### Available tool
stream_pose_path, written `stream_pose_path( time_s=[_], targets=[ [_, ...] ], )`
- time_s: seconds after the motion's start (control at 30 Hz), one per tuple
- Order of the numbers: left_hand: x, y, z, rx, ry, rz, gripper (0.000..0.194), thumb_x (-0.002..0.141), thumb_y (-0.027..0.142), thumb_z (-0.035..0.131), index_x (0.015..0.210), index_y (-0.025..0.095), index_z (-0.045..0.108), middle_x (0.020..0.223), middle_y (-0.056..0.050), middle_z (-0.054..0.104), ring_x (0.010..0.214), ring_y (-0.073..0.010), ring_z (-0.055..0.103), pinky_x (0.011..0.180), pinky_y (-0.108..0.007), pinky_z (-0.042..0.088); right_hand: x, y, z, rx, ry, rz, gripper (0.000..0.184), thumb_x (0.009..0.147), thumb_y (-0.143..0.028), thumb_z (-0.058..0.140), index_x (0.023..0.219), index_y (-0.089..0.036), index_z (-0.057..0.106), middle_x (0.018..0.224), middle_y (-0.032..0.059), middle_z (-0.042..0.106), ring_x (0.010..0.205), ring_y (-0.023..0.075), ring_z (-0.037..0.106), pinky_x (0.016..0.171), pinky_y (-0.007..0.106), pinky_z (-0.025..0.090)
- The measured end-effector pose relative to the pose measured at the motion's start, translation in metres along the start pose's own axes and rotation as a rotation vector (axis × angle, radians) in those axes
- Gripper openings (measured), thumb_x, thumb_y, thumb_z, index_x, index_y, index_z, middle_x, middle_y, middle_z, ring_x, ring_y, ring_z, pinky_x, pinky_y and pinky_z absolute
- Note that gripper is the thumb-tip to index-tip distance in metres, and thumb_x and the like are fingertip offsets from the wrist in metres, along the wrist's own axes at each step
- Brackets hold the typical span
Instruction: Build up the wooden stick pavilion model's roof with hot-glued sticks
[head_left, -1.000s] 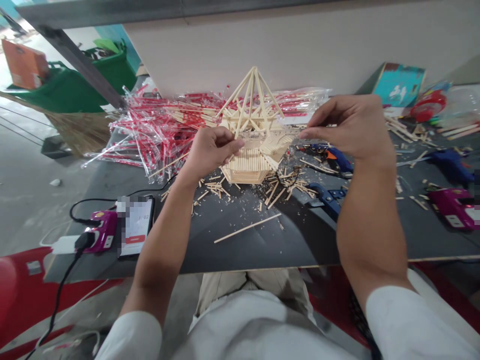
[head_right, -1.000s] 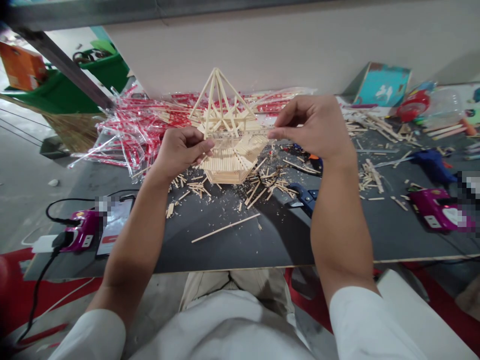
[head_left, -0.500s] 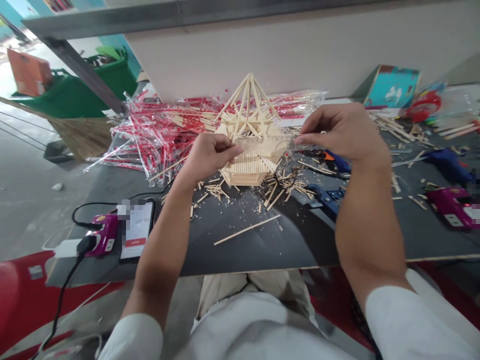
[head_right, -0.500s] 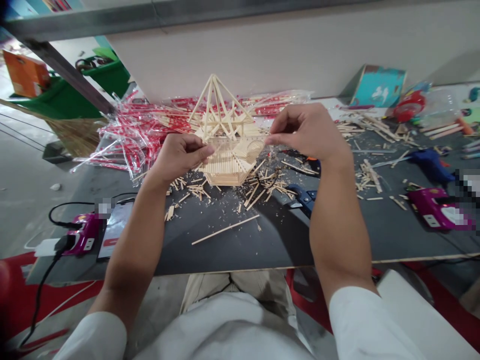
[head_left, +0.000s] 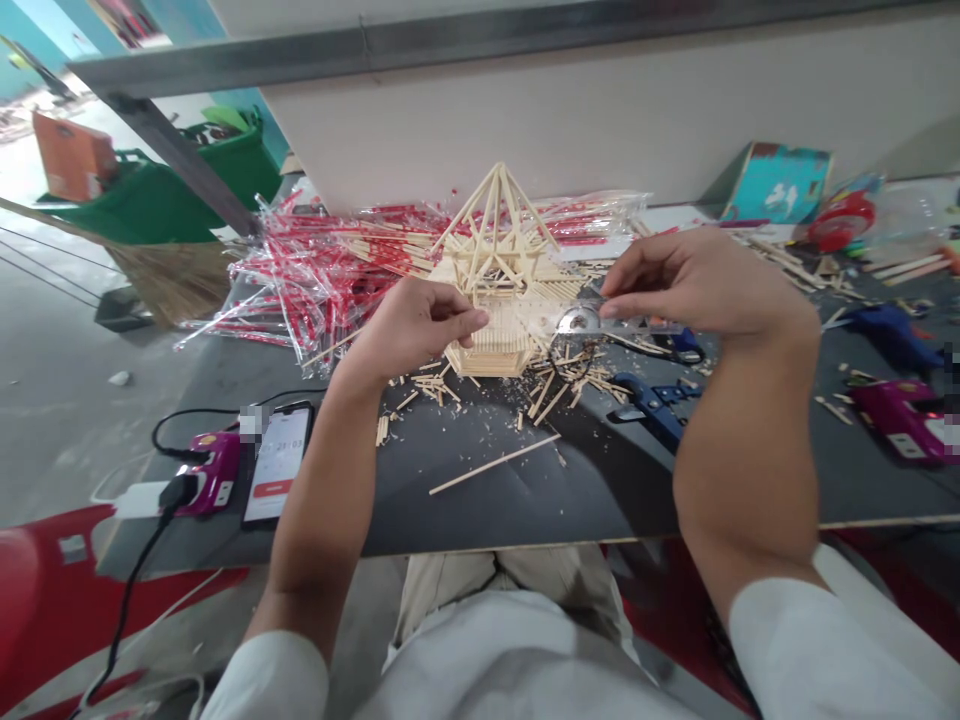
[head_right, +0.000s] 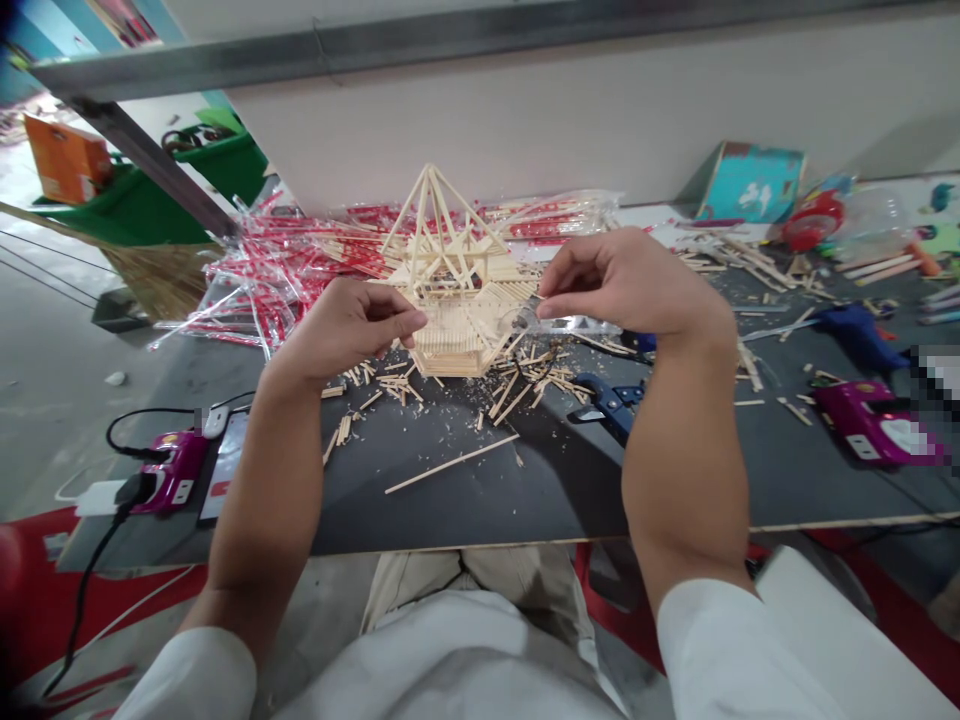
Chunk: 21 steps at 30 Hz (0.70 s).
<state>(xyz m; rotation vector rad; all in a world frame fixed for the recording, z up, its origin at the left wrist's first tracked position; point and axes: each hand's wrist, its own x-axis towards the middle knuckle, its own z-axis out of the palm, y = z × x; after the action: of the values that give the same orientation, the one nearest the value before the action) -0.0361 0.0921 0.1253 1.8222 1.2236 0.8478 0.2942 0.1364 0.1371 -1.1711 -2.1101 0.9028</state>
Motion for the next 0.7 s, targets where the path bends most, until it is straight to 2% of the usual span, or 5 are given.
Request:
stream_pose_path(
  time_s=[0.2,0.33,0.43,0.57,0.7],
  targets=[
    [0.001,-0.002,0.001,-0.073,0.083,0.098,0.022,0.091,0.032,0.075,0.078,0.014,0.073,0.066,-0.003,0.07,0.048,-0.0053,0.052,0.044,-0.018,0.04,-0.007,-0.007,-0.007,0.084,-0.027,0.075,0.044,0.066,-0.062,0.094,0.085,-0.027,0.075,0.079,0.0036,0.075,0.076,0.0241,0.072,0.066,0.039,0.055],
    [0.002,-0.002,0.005,-0.15,0.154,0.164,0.016,0.093,0.027,0.073,0.083,0.015,0.072,0.071,-0.003,0.072,0.049,-0.0044,0.053,0.046,-0.018,0.043,-0.01,-0.012,-0.009,0.092,-0.118,0.089,0.045,0.067,-0.056,0.095,0.092,-0.025,0.075,0.088,0.0051,0.075,0.081,0.0251,0.072,0.074,0.042,0.056],
    [0.003,-0.001,0.008,-0.159,0.183,0.195,0.013,0.092,0.025,0.073,0.083,0.016,0.072,0.069,-0.001,0.071,0.048,-0.0046,0.052,0.045,-0.018,0.042,-0.011,-0.018,-0.005,0.037,-0.211,0.069,0.041,0.075,-0.056,0.089,0.096,-0.025,0.073,0.091,0.0053,0.075,0.082,0.0235,0.071,0.073,0.041,0.055],
    [0.005,-0.004,0.008,-0.094,0.22,0.269,0.009,0.09,0.026,0.076,0.085,0.018,0.074,0.073,-0.001,0.071,0.054,-0.0056,0.055,0.049,-0.02,0.044,-0.013,-0.028,0.004,-0.023,-0.298,0.042,0.033,0.084,-0.049,0.082,0.086,-0.025,0.059,0.087,0.0037,0.073,0.08,0.0215,0.071,0.068,0.038,0.055],
    [0.008,-0.017,-0.001,0.022,0.345,0.281,0.017,0.086,0.033,0.082,0.094,0.02,0.074,0.085,-0.001,0.073,0.064,-0.008,0.059,0.056,-0.022,0.047,-0.016,-0.031,0.004,0.187,-0.241,0.045,0.039,0.09,-0.043,0.077,0.082,-0.026,0.043,0.096,0.0051,0.075,0.096,0.0247,0.076,0.077,0.04,0.059]
  ],
)
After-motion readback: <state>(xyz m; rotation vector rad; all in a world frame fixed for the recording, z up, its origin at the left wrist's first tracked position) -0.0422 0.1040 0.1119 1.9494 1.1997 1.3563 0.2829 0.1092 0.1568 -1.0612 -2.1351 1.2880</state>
